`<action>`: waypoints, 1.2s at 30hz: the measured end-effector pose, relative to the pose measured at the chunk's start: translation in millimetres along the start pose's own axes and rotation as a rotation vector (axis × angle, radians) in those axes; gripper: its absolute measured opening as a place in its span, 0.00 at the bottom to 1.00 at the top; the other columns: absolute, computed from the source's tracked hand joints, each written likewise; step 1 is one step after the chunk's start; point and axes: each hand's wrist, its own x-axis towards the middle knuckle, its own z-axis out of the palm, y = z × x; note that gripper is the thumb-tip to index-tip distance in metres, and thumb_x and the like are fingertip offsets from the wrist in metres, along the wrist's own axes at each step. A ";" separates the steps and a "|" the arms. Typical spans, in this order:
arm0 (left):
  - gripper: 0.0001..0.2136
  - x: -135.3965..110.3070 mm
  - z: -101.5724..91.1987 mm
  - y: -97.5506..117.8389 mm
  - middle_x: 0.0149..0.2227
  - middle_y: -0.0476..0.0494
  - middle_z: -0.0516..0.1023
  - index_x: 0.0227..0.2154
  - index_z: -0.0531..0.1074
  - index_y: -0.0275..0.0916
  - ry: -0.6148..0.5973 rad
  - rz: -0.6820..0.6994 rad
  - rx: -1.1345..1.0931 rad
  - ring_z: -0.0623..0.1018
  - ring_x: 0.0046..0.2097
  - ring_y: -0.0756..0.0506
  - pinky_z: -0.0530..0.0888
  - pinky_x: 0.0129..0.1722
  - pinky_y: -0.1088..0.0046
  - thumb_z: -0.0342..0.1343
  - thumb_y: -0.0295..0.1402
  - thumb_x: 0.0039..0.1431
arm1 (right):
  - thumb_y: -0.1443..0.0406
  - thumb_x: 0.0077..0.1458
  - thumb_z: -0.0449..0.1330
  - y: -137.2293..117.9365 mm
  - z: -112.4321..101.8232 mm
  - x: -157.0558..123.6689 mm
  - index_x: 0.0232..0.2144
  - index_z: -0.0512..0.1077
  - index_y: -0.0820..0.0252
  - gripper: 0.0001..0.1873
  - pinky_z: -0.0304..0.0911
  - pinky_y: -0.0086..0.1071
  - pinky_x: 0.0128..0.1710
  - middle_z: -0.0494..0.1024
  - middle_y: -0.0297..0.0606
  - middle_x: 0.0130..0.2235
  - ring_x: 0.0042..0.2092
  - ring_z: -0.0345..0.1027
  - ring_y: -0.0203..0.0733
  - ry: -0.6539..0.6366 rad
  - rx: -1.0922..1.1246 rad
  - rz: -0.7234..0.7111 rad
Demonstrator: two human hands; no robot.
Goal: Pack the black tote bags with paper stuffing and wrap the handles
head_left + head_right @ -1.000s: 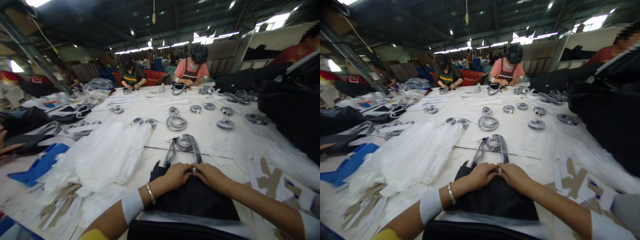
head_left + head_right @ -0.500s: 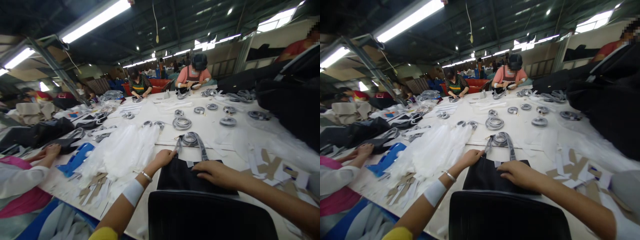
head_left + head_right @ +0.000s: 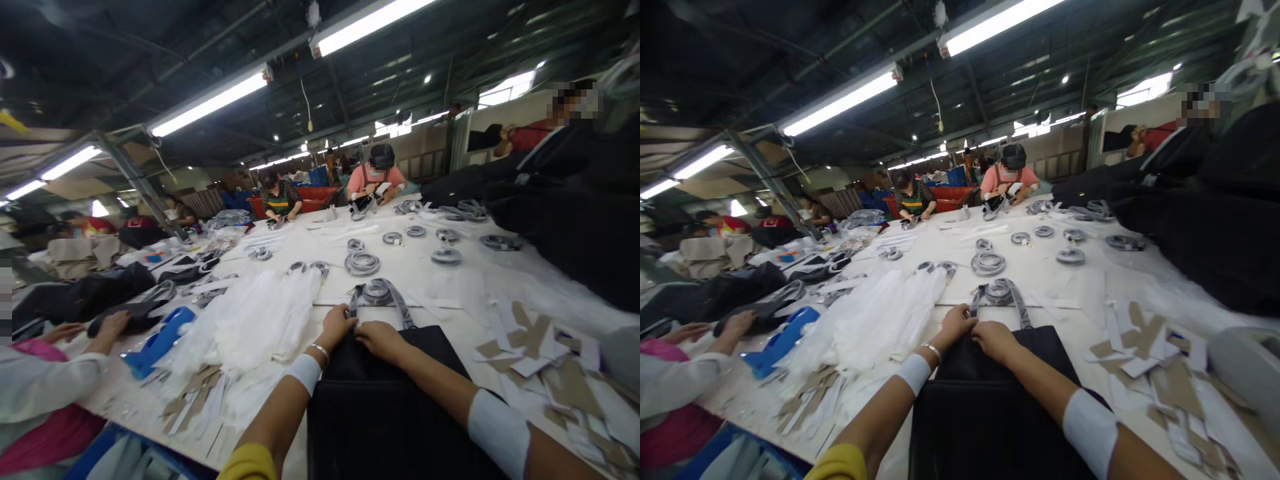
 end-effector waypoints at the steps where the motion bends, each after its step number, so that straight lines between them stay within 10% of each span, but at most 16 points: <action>1: 0.18 1.5 1.0 -3.2 0.36 0.43 0.78 0.44 0.72 0.35 0.015 -0.002 0.012 0.77 0.44 0.41 0.71 0.45 0.66 0.66 0.34 0.51 | 0.66 0.60 0.54 5.8 5.1 1.5 0.42 0.77 0.58 0.12 0.62 0.34 0.45 0.80 0.44 0.43 0.46 0.72 0.48 0.006 0.012 -0.015; 12: 0.13 -0.6 -81.2 -65.0 0.48 0.41 0.74 0.48 0.71 0.36 -0.030 -0.013 0.166 0.76 0.46 0.43 0.76 0.46 0.59 0.55 0.38 0.65 | 0.66 0.60 0.52 24.0 13.6 10.1 0.40 0.78 0.56 0.14 0.62 0.34 0.42 0.79 0.43 0.41 0.45 0.72 0.49 0.045 0.146 -0.142; 22: 0.09 -5.8 -46.1 -56.6 0.41 0.44 0.77 0.35 0.74 0.34 0.070 -0.001 0.280 0.76 0.46 0.43 0.72 0.49 0.57 0.60 0.36 0.61 | 0.68 0.58 0.52 27.3 6.7 1.3 0.37 0.79 0.55 0.15 0.63 0.34 0.40 0.80 0.41 0.38 0.42 0.74 0.48 0.117 0.131 -0.190; 28: 0.06 -2.2 -72.3 -24.2 0.30 0.44 0.76 0.26 0.72 0.36 0.205 0.083 0.002 0.76 0.37 0.44 0.70 0.44 0.64 0.59 0.31 0.56 | 0.66 0.62 0.50 35.8 7.2 4.9 0.43 0.77 0.55 0.16 0.66 0.37 0.44 0.80 0.41 0.41 0.44 0.74 0.47 0.355 0.294 -0.195; 36: 0.24 -16.3 -119.0 63.7 0.32 0.43 0.79 0.45 0.71 0.35 0.098 0.249 -0.541 0.78 0.35 0.46 0.72 0.39 0.70 0.65 0.46 0.51 | 0.55 0.56 0.60 36.1 1.8 11.2 0.61 0.65 0.57 0.31 0.55 0.48 0.63 0.68 0.46 0.61 0.62 0.60 0.53 0.654 0.591 -0.149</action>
